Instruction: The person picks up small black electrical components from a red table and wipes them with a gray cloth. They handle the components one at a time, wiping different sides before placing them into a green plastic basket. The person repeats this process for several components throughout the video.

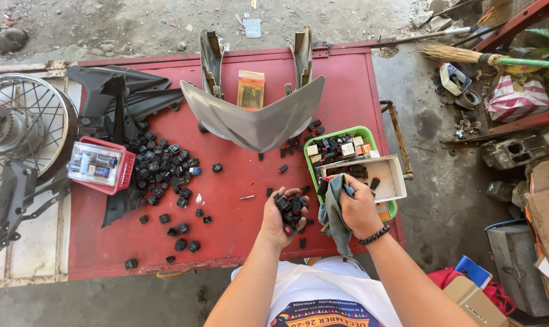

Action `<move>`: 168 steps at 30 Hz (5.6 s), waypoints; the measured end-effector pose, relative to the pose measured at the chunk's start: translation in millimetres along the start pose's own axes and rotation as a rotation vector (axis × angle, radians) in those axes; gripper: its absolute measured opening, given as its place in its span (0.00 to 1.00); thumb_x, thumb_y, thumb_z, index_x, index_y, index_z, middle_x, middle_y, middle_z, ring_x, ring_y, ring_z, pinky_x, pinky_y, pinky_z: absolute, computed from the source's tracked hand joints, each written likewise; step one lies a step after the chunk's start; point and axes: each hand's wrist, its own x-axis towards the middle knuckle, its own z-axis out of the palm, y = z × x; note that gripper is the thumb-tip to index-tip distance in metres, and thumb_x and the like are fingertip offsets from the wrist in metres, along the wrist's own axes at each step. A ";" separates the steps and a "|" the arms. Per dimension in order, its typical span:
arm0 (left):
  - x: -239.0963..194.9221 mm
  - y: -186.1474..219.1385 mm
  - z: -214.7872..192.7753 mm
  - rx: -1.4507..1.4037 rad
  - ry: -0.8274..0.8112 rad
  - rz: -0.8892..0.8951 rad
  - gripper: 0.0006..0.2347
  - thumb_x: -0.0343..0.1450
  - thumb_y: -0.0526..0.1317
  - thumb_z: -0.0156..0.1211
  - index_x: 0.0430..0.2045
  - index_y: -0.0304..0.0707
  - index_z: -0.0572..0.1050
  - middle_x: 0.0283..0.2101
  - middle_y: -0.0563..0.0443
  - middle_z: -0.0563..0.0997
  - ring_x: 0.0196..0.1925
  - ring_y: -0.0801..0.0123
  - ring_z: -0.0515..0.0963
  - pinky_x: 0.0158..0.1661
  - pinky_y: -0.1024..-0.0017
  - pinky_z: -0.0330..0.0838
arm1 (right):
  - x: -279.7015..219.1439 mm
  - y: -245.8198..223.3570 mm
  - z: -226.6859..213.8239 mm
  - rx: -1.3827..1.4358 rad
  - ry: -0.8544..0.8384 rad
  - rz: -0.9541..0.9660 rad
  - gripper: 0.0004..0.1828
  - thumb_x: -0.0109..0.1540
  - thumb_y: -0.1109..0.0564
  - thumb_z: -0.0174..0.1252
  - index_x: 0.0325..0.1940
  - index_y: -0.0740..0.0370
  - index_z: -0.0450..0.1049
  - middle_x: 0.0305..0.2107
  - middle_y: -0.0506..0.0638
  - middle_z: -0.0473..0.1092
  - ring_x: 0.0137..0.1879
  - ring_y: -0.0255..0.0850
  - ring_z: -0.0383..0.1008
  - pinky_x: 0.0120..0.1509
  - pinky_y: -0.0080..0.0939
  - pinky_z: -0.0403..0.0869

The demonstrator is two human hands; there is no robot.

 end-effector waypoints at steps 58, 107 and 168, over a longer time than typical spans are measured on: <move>-38.3 -39.5 53.1 0.578 -0.108 0.166 0.04 0.69 0.37 0.68 0.33 0.37 0.81 0.21 0.41 0.74 0.14 0.61 0.74 0.10 0.77 0.61 | -16.7 42.8 -22.8 0.141 0.095 0.206 0.07 0.62 0.63 0.59 0.37 0.60 0.83 0.21 0.48 0.72 0.30 0.33 0.70 0.34 0.35 0.75; -40.2 -34.1 53.3 0.397 -0.051 0.032 0.19 0.74 0.56 0.61 0.37 0.35 0.77 0.32 0.41 0.76 0.19 0.71 0.71 0.13 0.84 0.59 | -29.2 30.6 -34.8 0.208 0.230 0.346 0.07 0.56 0.57 0.69 0.32 0.65 0.83 0.19 0.54 0.75 0.24 0.38 0.75 0.29 0.39 0.78; -33.7 -43.6 47.2 1.107 -0.095 0.712 0.05 0.70 0.42 0.69 0.36 0.49 0.86 0.31 0.55 0.84 0.36 0.77 0.78 0.39 0.71 0.78 | -8.0 50.3 -23.7 0.774 0.118 0.719 0.04 0.56 0.59 0.63 0.26 0.56 0.76 0.23 0.50 0.77 0.34 0.36 0.78 0.42 0.34 0.77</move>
